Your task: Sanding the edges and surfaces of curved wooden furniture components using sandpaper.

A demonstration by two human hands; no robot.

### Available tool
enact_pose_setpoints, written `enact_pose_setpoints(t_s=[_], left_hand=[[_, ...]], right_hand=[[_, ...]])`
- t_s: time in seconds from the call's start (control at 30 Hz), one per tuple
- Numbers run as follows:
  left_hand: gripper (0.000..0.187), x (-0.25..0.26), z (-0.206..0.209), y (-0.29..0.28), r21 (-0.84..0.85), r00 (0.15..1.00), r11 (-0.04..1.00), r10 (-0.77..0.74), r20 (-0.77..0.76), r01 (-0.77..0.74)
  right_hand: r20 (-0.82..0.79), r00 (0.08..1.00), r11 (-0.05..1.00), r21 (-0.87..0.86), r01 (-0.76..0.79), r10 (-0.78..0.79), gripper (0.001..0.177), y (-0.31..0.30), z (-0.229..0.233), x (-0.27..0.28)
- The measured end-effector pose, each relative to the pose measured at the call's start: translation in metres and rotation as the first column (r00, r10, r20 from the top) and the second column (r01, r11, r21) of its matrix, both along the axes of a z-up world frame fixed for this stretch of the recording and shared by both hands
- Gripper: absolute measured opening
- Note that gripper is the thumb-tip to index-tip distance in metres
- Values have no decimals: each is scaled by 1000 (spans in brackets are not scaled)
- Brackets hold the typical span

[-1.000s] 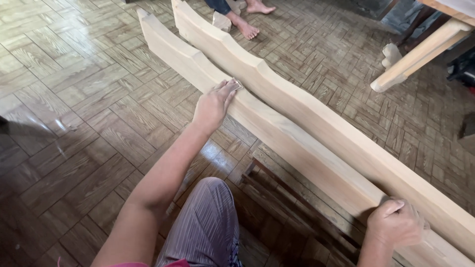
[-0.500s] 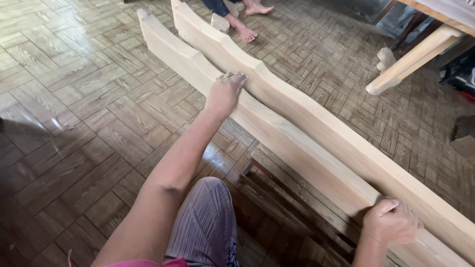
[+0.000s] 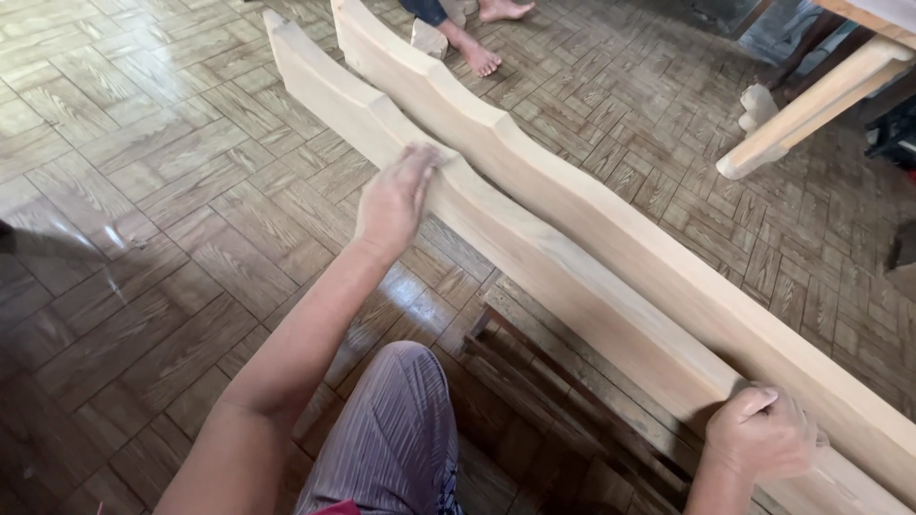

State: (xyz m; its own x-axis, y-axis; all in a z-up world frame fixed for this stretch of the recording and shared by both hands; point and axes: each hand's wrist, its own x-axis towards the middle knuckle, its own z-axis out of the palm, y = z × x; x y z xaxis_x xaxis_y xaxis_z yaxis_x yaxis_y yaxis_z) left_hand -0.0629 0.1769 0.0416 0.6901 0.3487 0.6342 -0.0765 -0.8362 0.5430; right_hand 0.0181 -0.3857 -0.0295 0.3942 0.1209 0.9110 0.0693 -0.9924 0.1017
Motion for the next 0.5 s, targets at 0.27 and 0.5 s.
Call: enact_pose_setpoints(t_s=[0.27, 0.5], left_hand=[[24, 120, -58, 19, 239, 1000, 971, 8, 1, -8], [31, 61, -25, -3, 151, 992, 985, -94, 89, 80]], right_hand=[[-28, 1000, 1000, 6, 2, -2, 27, -4, -3, 3], [-49, 998, 1000, 11, 27, -27, 26, 8, 7, -8]])
